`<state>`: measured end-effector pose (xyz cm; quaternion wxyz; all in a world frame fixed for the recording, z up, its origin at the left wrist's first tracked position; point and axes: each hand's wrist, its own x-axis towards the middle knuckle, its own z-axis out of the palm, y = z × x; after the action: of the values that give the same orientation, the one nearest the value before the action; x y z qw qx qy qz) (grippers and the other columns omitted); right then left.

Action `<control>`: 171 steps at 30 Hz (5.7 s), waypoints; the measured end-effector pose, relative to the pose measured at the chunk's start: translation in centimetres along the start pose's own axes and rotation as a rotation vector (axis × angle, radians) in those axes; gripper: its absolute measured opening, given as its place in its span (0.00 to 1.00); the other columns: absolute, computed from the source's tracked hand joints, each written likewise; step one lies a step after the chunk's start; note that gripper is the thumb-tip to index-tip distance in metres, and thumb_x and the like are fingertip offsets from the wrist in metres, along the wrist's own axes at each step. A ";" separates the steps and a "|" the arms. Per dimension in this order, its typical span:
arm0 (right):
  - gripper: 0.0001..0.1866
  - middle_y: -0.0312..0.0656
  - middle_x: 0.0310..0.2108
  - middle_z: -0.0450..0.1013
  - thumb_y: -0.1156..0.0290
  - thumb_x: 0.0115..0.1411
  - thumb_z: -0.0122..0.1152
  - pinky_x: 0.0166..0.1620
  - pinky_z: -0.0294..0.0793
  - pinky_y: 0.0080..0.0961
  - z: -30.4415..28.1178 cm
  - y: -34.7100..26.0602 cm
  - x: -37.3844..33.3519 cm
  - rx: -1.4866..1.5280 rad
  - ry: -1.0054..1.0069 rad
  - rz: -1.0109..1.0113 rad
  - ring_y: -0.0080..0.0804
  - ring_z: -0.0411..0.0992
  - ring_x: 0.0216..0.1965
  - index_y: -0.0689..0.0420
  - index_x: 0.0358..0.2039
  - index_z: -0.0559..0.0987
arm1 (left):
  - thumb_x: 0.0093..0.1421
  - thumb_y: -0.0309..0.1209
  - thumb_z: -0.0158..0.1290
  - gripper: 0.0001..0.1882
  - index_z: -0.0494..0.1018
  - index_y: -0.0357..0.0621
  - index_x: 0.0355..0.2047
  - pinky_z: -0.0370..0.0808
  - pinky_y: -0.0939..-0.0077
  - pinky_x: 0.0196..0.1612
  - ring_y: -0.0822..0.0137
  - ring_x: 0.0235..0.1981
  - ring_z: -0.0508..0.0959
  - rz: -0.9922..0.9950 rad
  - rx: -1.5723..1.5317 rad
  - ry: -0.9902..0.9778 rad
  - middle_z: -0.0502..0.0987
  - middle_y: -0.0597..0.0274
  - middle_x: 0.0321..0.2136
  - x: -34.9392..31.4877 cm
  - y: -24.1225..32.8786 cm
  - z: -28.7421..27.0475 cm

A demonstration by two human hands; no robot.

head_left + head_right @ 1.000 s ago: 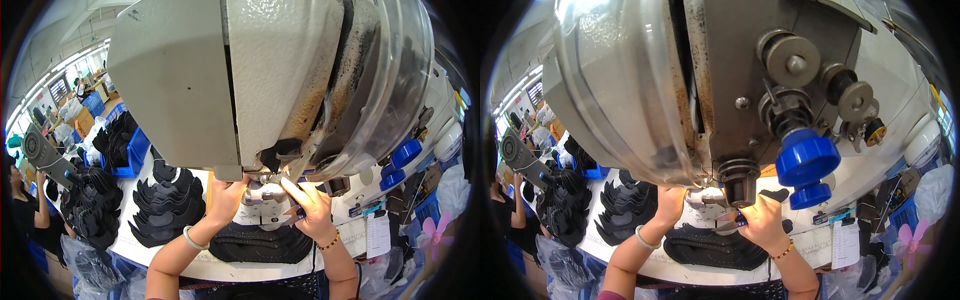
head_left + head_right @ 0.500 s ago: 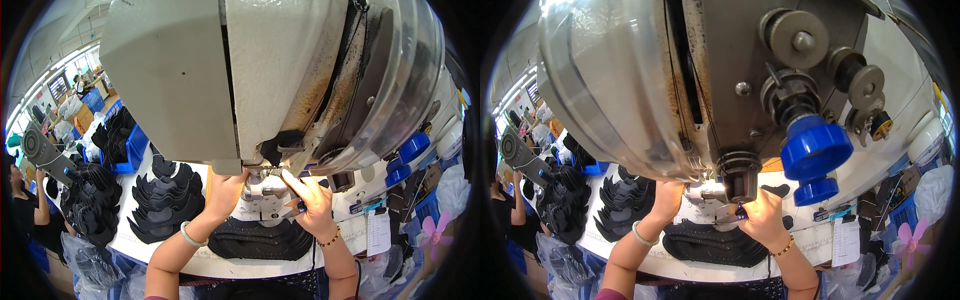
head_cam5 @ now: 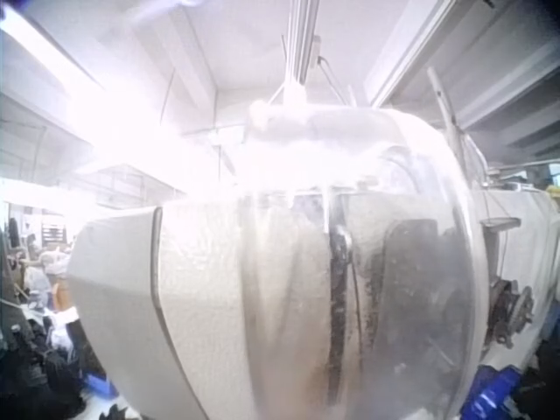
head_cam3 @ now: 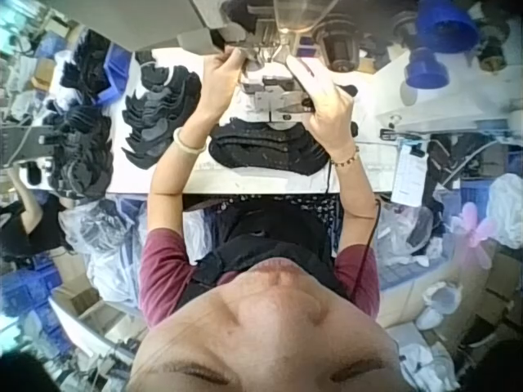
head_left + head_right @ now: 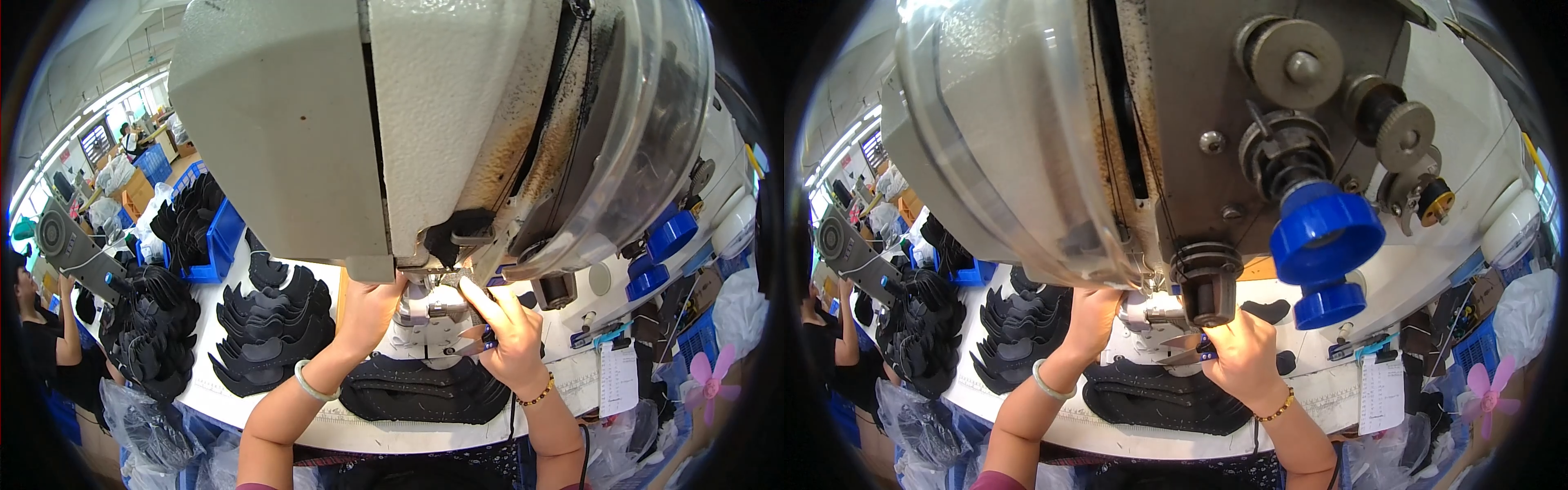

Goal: Stitch together black footwear components using an industrial sewing machine.

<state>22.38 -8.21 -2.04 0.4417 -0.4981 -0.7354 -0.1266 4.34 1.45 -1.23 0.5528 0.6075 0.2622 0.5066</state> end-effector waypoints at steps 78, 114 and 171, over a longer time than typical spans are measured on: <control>0.22 0.38 0.24 0.66 0.57 0.51 0.65 0.21 0.67 0.24 3.7 -6.5 -1.1 0.152 -0.238 0.039 0.30 0.68 0.19 0.58 0.41 0.74 | 0.62 0.36 0.52 0.19 0.73 0.33 0.20 0.71 0.83 0.25 0.74 0.18 0.74 -0.069 -0.144 0.535 0.75 0.59 0.16 -10.6 -0.1 -4.1; 0.17 0.39 0.21 0.70 0.65 0.53 0.65 0.19 0.67 0.23 5.0 -6.4 -1.7 0.283 -0.062 0.007 0.31 0.69 0.17 0.60 0.39 0.75 | 0.66 0.27 0.43 0.10 0.72 0.33 0.36 0.75 0.77 0.35 0.69 0.29 0.77 0.154 -0.346 0.443 0.77 0.54 0.31 -12.0 -1.7 -0.1; 0.13 0.44 0.31 0.69 0.87 0.51 0.50 0.33 0.66 0.21 2.5 -6.9 -2.4 0.308 -0.164 -0.057 0.30 0.67 0.27 0.65 0.37 0.75 | 0.55 0.35 0.60 0.25 0.66 0.34 0.47 0.71 0.78 0.44 0.71 0.42 0.73 0.002 -0.108 0.213 0.71 0.60 0.41 -15.9 1.2 -1.6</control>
<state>15.52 -11.44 -3.62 0.4477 -0.4120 -0.7934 0.0160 -2.95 -12.19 -5.45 0.5533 0.5198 0.2910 0.5822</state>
